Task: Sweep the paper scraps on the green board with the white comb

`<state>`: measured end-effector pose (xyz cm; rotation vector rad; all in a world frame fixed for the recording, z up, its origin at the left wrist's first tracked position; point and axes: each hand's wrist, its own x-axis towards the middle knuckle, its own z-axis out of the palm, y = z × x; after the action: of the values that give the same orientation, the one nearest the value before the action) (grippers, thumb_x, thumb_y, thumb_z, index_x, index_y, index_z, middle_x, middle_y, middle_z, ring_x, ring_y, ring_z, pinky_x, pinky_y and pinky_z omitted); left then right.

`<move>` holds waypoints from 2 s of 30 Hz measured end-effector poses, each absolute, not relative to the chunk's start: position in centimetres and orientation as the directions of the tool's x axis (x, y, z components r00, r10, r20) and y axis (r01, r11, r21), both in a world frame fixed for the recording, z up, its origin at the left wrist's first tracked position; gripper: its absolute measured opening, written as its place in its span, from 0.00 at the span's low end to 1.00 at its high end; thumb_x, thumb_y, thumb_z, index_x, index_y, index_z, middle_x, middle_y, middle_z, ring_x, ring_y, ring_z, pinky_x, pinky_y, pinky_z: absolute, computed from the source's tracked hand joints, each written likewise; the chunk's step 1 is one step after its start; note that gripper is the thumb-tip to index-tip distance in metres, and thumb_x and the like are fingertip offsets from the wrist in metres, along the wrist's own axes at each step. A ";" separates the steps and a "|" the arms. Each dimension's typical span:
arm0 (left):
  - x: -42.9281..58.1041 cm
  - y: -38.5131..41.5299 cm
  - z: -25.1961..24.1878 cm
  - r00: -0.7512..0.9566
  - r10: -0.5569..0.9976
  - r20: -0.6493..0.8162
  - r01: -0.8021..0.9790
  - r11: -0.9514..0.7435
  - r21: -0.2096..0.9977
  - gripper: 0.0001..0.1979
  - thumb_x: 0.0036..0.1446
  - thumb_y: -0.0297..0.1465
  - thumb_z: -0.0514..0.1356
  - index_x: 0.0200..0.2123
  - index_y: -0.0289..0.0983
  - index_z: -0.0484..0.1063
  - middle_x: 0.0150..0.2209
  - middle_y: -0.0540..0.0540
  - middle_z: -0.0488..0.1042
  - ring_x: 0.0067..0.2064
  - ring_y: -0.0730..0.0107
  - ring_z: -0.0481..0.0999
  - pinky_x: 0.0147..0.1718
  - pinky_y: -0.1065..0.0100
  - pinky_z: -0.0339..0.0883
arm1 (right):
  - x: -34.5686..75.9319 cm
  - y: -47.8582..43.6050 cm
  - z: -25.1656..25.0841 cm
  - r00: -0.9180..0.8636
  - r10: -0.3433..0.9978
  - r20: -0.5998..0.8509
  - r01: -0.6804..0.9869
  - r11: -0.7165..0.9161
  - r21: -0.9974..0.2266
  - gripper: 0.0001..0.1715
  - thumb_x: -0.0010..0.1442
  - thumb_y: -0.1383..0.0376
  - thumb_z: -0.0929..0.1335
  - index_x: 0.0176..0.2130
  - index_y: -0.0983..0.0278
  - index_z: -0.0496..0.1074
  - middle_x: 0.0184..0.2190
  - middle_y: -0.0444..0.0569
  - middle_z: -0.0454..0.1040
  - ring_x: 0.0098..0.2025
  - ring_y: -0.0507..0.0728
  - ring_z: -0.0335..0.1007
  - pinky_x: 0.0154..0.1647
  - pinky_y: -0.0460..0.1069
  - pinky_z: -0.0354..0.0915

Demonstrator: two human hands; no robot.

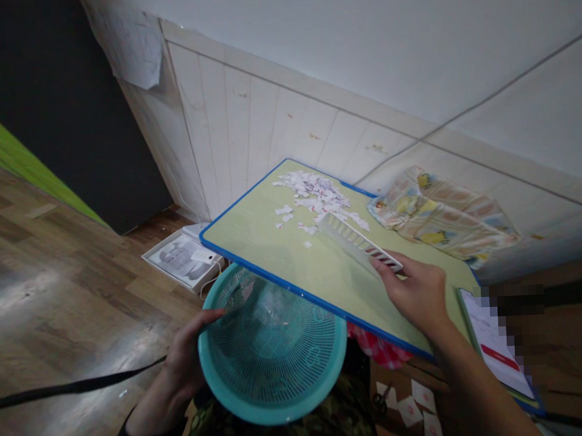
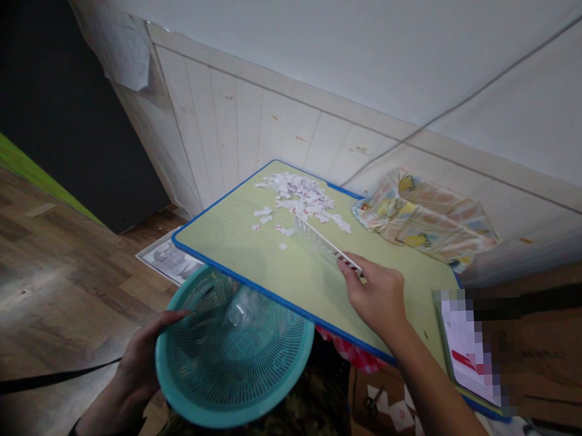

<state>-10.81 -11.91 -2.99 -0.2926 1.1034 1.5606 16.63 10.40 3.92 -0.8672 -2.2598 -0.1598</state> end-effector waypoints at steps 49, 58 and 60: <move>-11.3 -12.6 -4.3 -0.270 0.681 -0.680 -0.896 0.080 0.436 0.11 0.53 0.18 0.65 0.22 0.34 0.83 0.21 0.41 0.84 0.21 0.61 0.82 0.23 0.68 0.79 | 11.6 12.3 8.1 -0.667 0.623 0.408 0.536 0.782 -0.319 0.13 0.62 0.62 0.70 0.40 0.64 0.85 0.24 0.48 0.82 0.22 0.55 0.73 0.26 0.48 0.61; -11.3 -12.4 -3.6 -0.293 0.665 -0.687 -0.879 0.096 0.467 0.11 0.54 0.18 0.64 0.22 0.32 0.83 0.20 0.41 0.84 0.21 0.60 0.82 0.24 0.67 0.80 | 9.8 12.7 8.2 -0.695 0.595 0.404 0.526 0.803 -0.279 0.13 0.62 0.63 0.69 0.40 0.63 0.85 0.27 0.48 0.83 0.25 0.56 0.74 0.27 0.48 0.60; -11.3 -12.5 -4.0 -0.292 0.678 -0.674 -0.881 0.083 0.465 0.10 0.53 0.18 0.65 0.23 0.33 0.82 0.21 0.42 0.84 0.22 0.60 0.83 0.25 0.67 0.80 | 10.4 12.6 8.4 -0.689 0.593 0.418 0.534 0.804 -0.261 0.12 0.62 0.63 0.69 0.39 0.63 0.85 0.27 0.48 0.83 0.25 0.56 0.75 0.28 0.48 0.61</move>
<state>-11.34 -12.52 -3.96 -0.2644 1.0444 1.5575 10.40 12.60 8.37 -0.8371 -2.4994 0.1618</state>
